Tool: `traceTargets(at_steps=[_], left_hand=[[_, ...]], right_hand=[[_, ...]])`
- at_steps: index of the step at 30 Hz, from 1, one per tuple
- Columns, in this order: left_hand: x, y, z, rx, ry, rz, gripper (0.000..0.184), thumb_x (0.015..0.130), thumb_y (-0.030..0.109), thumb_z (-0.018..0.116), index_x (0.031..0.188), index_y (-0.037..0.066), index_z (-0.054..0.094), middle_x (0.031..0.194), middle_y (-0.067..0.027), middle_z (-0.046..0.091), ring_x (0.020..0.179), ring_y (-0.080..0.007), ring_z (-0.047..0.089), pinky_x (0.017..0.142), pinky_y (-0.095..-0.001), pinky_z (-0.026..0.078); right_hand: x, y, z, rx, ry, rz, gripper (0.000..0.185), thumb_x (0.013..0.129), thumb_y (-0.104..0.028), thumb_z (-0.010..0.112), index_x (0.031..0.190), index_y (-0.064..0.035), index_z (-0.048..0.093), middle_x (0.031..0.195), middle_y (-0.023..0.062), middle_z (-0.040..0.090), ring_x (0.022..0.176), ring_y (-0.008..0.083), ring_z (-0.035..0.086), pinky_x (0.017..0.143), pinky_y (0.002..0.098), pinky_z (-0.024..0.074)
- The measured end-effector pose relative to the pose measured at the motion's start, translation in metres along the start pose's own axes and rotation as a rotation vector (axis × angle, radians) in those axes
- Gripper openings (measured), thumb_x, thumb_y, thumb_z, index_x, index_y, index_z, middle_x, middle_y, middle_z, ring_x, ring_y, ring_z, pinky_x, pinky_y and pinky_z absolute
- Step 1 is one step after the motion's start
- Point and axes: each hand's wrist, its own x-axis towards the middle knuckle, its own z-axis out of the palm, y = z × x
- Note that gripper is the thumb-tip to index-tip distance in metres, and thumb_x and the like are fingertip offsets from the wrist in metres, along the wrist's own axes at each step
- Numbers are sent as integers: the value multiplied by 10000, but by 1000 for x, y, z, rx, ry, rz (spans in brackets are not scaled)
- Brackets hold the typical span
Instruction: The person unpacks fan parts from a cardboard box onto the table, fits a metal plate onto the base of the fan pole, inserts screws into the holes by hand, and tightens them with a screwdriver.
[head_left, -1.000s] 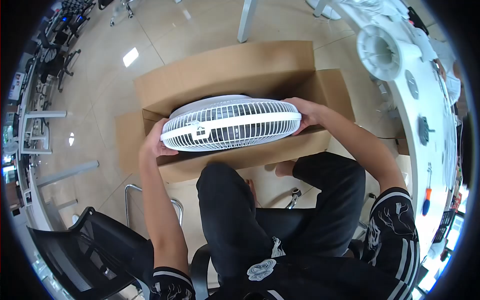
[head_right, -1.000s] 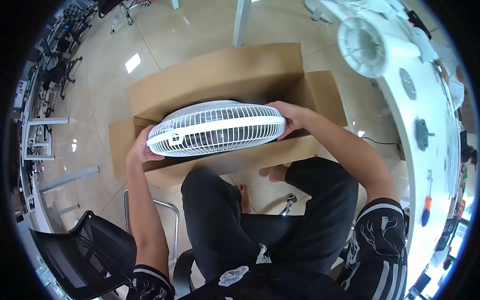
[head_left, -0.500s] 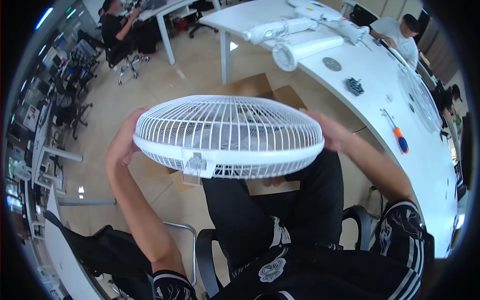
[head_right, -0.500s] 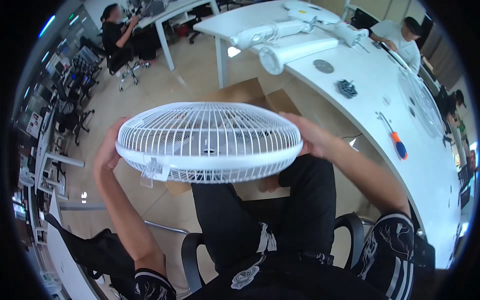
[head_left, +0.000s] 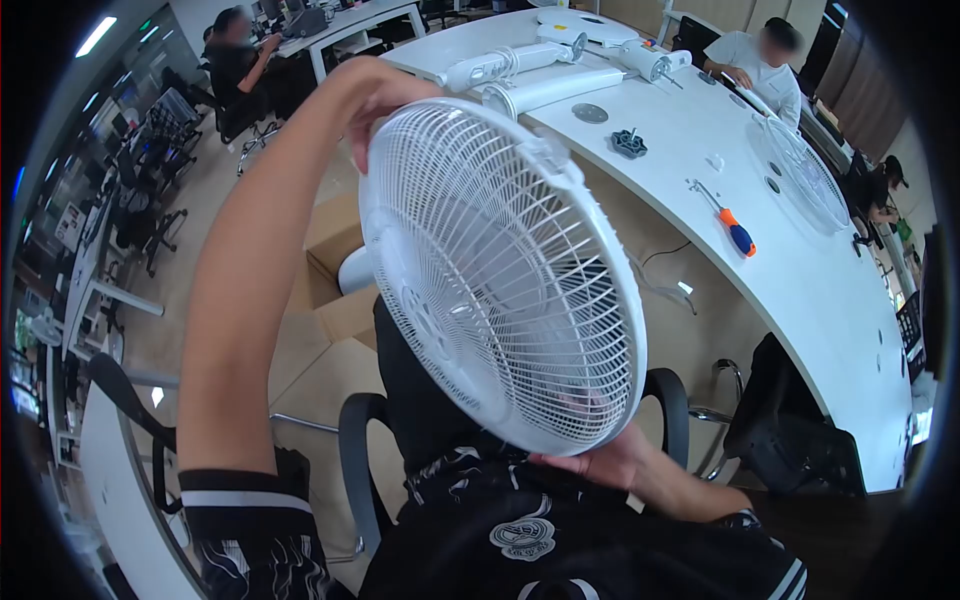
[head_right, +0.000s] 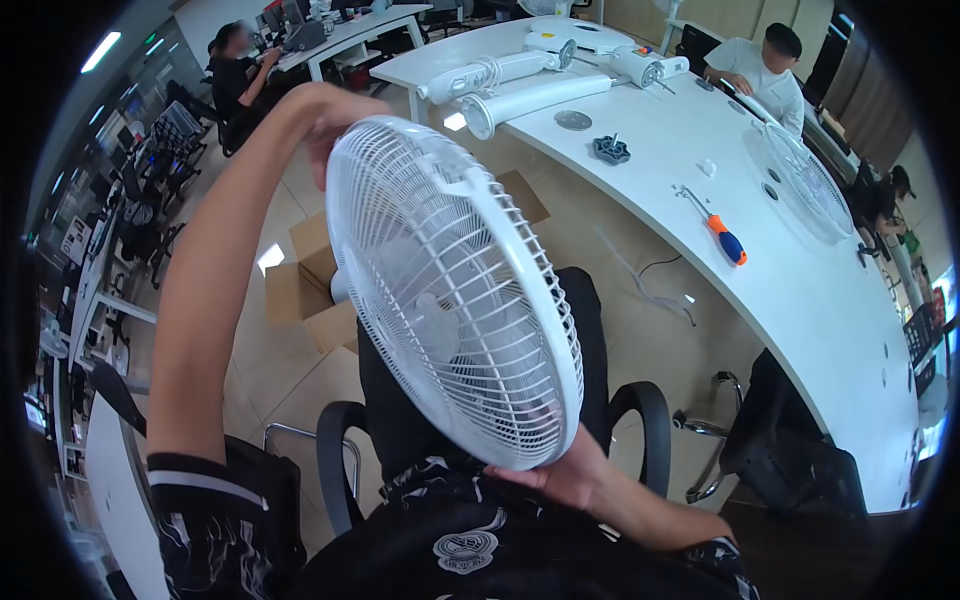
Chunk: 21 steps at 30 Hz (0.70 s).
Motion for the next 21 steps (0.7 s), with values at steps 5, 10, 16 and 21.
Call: traceTargets(at_steps=[5,10,16,21], left_hand=[[33,60,26,161,-97,3,597,829,561,562,1188,93,651,1233,-191,625,1010,-356,659,737,-508,586],[132,125,56,285,-229,63,500,891,485,501,1303,206,560,1317,-132,563,1055,-254,595,619,-425,564],[218,182,125,230,-244,-8,371,894,440,475,1036,117,586,798,-115,530,652,-219,521,577,-386,495],[235,193,156,296,-89,109,519,887,399,463,1269,66,575,1034,-150,645,777,-252,598,750,-396,510]], right_hand=[[-22,21,-25,131,33,91,600,1026,-472,364,1390,-5,464,1259,265,591,1065,403,651,872,409,605],[-26,3,-113,10,-197,227,626,1027,-495,359,1435,-23,408,1354,257,536,1079,356,652,875,409,598],[-34,16,-134,-450,408,-236,597,1033,-506,355,1437,-73,427,1382,120,541,1177,286,581,1000,466,493],[-33,-8,-121,44,443,-746,717,979,-601,404,1412,-29,446,1331,140,567,1173,306,570,987,460,485]])
